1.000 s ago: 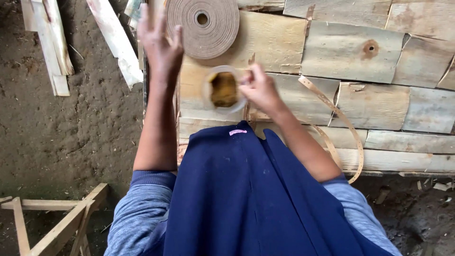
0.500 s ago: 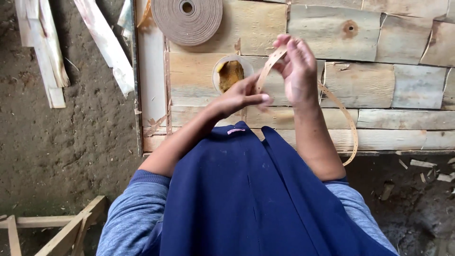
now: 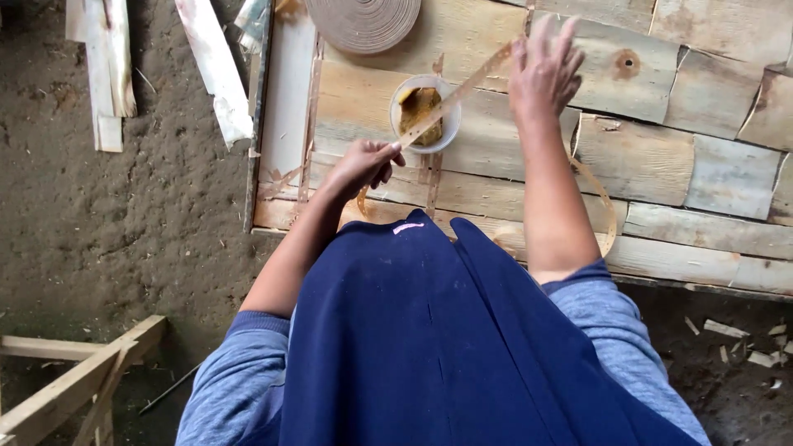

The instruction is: Applying adhesive and edge banding strips to the edges of wooden panels to finish them.

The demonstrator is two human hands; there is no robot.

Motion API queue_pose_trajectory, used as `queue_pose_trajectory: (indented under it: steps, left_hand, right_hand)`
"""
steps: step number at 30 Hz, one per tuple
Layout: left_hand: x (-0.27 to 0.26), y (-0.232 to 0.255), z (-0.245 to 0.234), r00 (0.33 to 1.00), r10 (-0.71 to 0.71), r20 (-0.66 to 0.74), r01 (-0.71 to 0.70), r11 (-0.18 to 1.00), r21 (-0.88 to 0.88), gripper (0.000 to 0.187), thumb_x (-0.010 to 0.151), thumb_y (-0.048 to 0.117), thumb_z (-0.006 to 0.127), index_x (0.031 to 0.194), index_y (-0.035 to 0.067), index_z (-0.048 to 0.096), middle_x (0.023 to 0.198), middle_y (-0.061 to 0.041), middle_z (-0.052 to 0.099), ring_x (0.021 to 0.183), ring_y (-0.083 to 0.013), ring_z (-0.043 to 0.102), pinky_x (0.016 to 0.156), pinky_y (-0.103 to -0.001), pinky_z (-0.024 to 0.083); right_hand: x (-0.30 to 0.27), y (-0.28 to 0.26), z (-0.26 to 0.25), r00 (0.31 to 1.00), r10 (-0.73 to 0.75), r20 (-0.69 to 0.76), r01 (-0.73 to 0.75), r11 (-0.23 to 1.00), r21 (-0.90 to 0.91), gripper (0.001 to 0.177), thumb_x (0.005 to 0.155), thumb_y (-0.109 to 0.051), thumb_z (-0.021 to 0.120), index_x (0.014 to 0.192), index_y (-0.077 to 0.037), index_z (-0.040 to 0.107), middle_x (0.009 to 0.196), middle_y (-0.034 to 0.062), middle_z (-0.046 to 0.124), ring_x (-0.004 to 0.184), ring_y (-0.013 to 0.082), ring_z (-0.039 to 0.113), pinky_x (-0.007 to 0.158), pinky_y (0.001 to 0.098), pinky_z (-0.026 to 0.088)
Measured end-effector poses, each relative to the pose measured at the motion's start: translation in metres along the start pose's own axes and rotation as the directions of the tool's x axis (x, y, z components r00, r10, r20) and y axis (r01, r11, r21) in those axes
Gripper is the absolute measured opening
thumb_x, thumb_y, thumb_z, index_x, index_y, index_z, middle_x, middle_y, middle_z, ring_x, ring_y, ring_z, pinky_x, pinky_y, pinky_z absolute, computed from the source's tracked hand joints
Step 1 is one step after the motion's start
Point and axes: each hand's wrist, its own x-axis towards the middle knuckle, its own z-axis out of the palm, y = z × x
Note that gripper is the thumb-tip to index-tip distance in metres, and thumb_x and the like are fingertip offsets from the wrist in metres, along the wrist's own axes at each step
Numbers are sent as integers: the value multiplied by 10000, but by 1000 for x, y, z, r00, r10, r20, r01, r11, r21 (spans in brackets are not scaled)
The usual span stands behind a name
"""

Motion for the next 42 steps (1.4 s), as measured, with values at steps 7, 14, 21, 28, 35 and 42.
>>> queue_pose_trajectory:
  steps: [7,14,21,28,35,42]
  left_hand:
    - [18,-1,-1,991,63,-120,-76,992,-102,316,1044,239,626,821,58,756,544,-74,643,376,-86,442,368,-197,318]
    - [51,-20,0,963,186,-196,-203,977,-70,292,884,255,639,721,36,743,452,-120,570,289,-127,441,307,-236,349]
    - [-9,26,-14,885,393,-250,-453,850,-268,295,896,222,674,698,7,716,437,-145,518,322,-155,496,336,-227,367]
    - [-126,97,-46,576,761,-299,-813,496,-304,402,1050,234,496,960,-119,664,510,-259,533,298,-190,452,312,-226,321]
    - [-92,72,6,737,649,-190,-671,666,-325,297,1080,214,551,1257,24,696,613,-198,659,404,-170,580,328,-219,400]
    - [-56,68,56,774,620,-126,-616,692,-378,406,1096,217,550,1475,73,532,702,-192,690,469,-168,604,388,-195,399]
  right_hand:
    - [-90,-57,-59,815,-294,-499,524,740,421,487,971,115,389,1448,45,454,1416,319,533,1327,448,547,1150,497,536]
    - [-142,-86,13,580,-815,-7,798,566,209,862,837,-320,738,1587,-73,392,1636,154,392,1526,325,312,1226,604,236]
    - [-140,-91,-2,586,-778,226,753,626,204,738,984,-285,564,1643,-128,270,1693,100,301,1574,241,221,1265,615,45]
    - [-142,-93,-10,627,-733,262,693,679,240,738,987,-521,541,1612,-168,365,1680,74,330,1582,242,165,1267,582,-5]
    - [-94,6,30,926,-296,-234,362,869,338,501,859,-86,763,1334,-97,602,1325,202,543,1283,465,443,1048,602,412]
    - [-111,52,-59,766,-213,607,-113,884,453,242,965,-385,515,1099,-248,664,920,94,760,1033,376,708,961,539,494]
